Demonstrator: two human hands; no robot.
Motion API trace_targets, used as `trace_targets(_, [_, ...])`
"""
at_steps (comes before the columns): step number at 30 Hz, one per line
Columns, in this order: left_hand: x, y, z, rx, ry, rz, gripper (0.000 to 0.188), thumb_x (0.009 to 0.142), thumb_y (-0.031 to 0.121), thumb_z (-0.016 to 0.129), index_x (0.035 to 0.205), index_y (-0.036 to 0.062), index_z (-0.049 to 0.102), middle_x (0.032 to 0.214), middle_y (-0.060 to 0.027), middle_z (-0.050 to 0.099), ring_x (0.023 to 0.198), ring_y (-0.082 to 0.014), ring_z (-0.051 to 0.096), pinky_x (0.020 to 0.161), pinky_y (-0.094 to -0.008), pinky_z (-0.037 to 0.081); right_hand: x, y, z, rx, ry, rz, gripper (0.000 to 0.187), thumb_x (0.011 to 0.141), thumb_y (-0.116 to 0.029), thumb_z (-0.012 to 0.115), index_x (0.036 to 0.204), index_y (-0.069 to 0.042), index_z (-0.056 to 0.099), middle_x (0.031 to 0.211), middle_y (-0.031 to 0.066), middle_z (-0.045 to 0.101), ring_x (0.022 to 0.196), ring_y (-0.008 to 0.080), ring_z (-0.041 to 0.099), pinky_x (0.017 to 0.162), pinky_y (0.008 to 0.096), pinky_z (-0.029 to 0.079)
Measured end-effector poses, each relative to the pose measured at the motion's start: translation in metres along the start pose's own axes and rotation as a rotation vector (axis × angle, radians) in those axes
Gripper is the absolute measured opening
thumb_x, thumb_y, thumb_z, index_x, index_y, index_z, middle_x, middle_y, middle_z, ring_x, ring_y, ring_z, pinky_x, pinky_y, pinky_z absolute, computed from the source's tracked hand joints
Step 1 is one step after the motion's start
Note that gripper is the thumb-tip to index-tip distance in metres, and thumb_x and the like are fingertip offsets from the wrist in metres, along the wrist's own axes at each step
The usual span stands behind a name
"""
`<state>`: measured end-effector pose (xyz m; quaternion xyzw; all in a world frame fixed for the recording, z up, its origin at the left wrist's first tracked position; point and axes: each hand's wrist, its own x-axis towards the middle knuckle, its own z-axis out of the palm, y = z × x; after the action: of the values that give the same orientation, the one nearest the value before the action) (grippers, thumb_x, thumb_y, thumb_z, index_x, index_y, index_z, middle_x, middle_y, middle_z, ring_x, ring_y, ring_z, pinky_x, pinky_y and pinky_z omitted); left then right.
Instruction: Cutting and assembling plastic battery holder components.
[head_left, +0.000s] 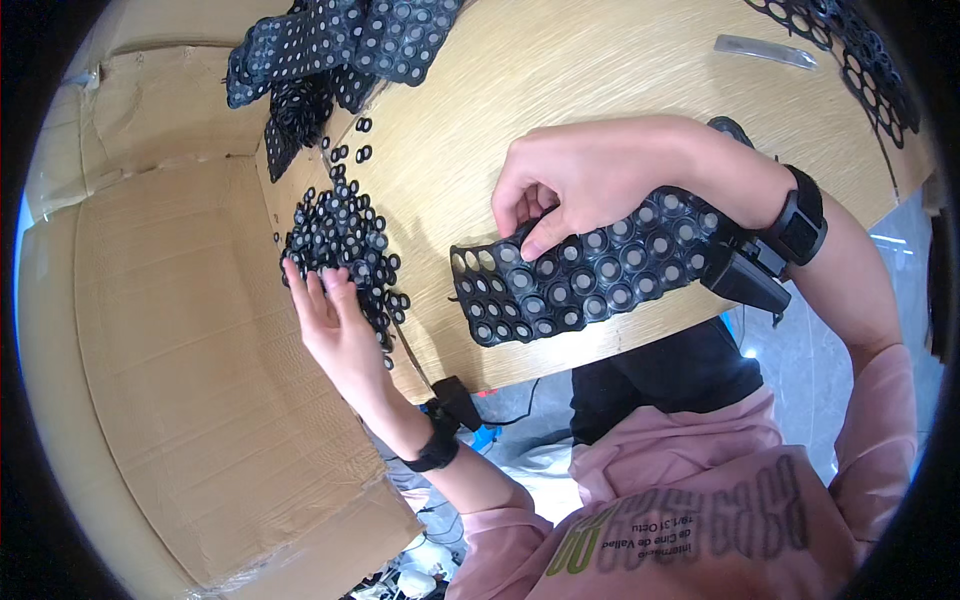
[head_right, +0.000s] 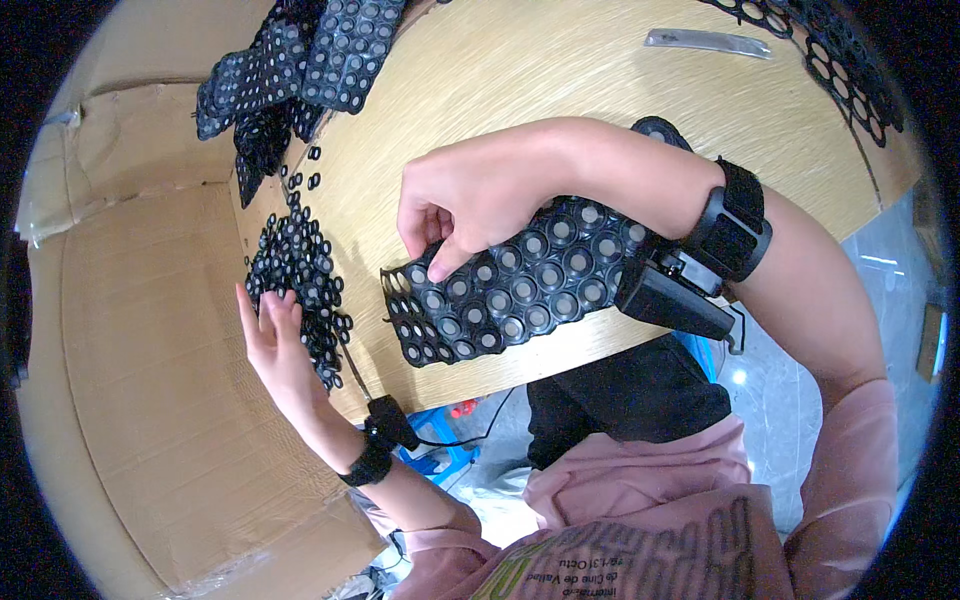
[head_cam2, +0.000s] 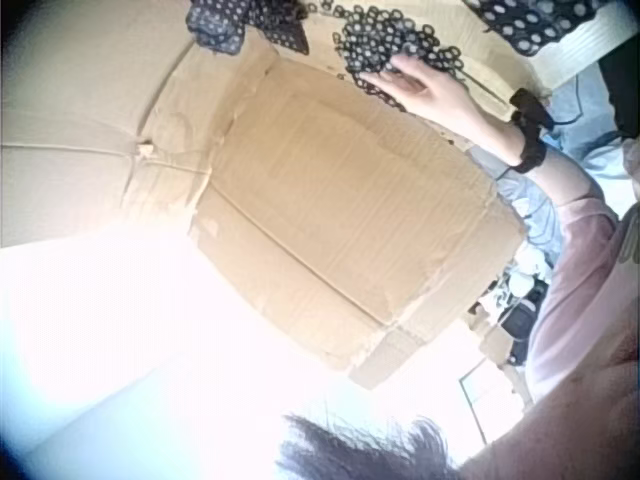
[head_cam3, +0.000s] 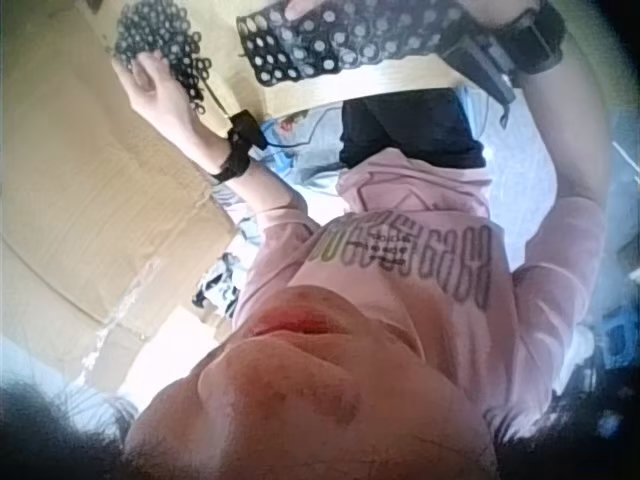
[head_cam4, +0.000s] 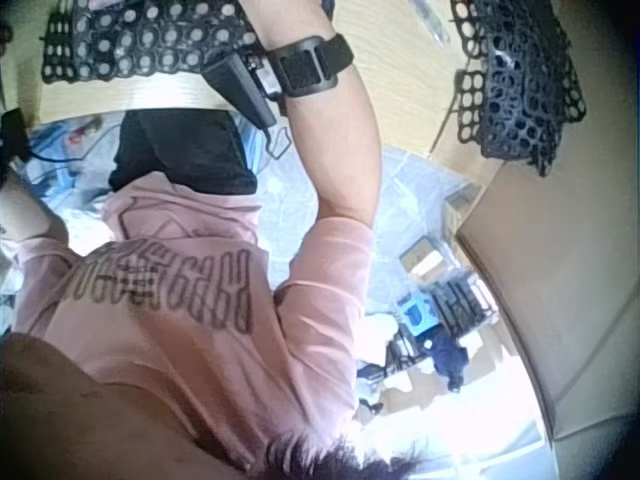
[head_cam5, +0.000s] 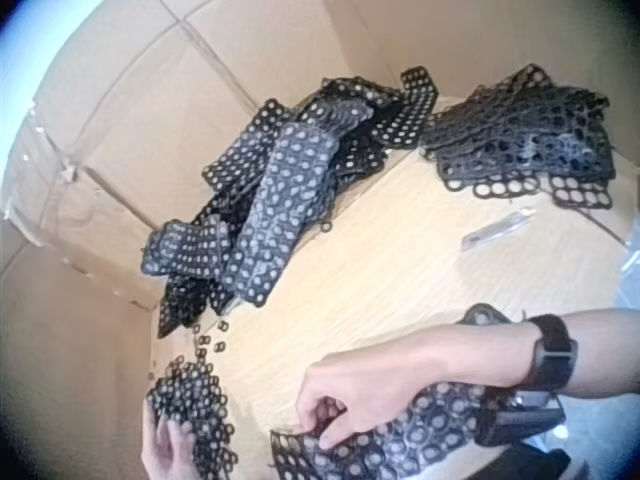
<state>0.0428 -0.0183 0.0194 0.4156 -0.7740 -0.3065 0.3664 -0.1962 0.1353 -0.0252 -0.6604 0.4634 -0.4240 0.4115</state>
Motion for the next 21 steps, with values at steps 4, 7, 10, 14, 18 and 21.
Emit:
trace_targets(4, [-0.038,0.034,0.017,0.166,-0.172,0.174,0.028,0.093,0.009,0.06,0.118,-0.0035,0.059,0.109,-0.0147,0.066,0.092,-0.0156,0.063,0.075,-0.0256,0.052,0.001,0.0,0.0,-0.005,0.009,-0.004,0.023,0.081,-0.016,0.073,0.09,0.005,0.068,0.075,0.0114,0.067,0.071,0.0174,0.062,0.068,0.031,0.05])
trace_targets(7, [-0.076,0.061,0.042,0.023,-0.329,0.056,0.023,0.086,0.001,0.066,0.108,-0.0046,0.063,0.093,-0.0092,0.066,0.082,-0.0126,0.062,0.072,-0.0248,0.052,-0.003,0.003,-0.001,0.022,0.03,-0.008,0.022,0.081,-0.015,0.072,0.089,0.005,0.067,0.073,0.0121,0.066,0.067,0.0174,0.061,0.066,0.0312,0.05])
trace_targets(10, [-0.088,0.057,0.056,-0.003,-0.387,0.053,0.027,0.084,0.002,0.069,0.109,-0.0063,0.062,0.094,-0.0117,0.066,0.082,-0.0144,0.063,0.077,-0.0272,0.052,-0.002,0.002,0.0,0.018,0.028,-0.002,0.022,0.082,-0.014,0.071,0.09,0.005,0.068,0.072,0.0121,0.067,0.065,0.0165,0.061,0.064,0.0309,0.049])
trace_targets(14, [-0.087,0.055,0.061,-0.125,-0.343,-0.134,0.024,0.086,0.002,0.068,0.107,-0.0074,0.061,0.093,-0.011,0.065,0.082,-0.0137,0.063,0.075,-0.0247,0.052,0.001,0.003,0.004,0.123,0.01,-0.058,0.021,0.083,-0.012,0.069,0.093,0.006,0.069,0.075,0.0117,0.069,0.066,0.0151,0.061,0.063,0.03,0.048])
trace_targets(18, [-0.083,0.046,0.054,-0.22,-0.395,-0.193,0.02,0.087,0.004,0.068,0.104,-0.0059,0.063,0.088,-0.0064,0.065,0.082,-0.01,0.062,0.073,-0.0203,0.049,0.001,0.001,0.006,0.15,-0.024,-0.045,0.019,0.084,-0.011,0.068,0.095,0.005,0.069,0.078,0.0118,0.07,0.069,0.0152,0.062,0.065,0.0296,0.049])
trace_targets(21, [-0.075,0.043,0.05,-0.262,-0.453,-0.21,0.016,0.089,0.005,0.066,0.101,-0.0053,0.064,0.086,-0.004,0.064,0.077,-0.0073,0.058,0.069,-0.0185,0.045,0.0,0.002,0.005,0.168,-0.026,-0.066,0.019,0.084,-0.011,0.068,0.097,0.004,0.069,0.079,0.012,0.07,0.071,0.0152,0.062,0.067,0.0296,0.049])
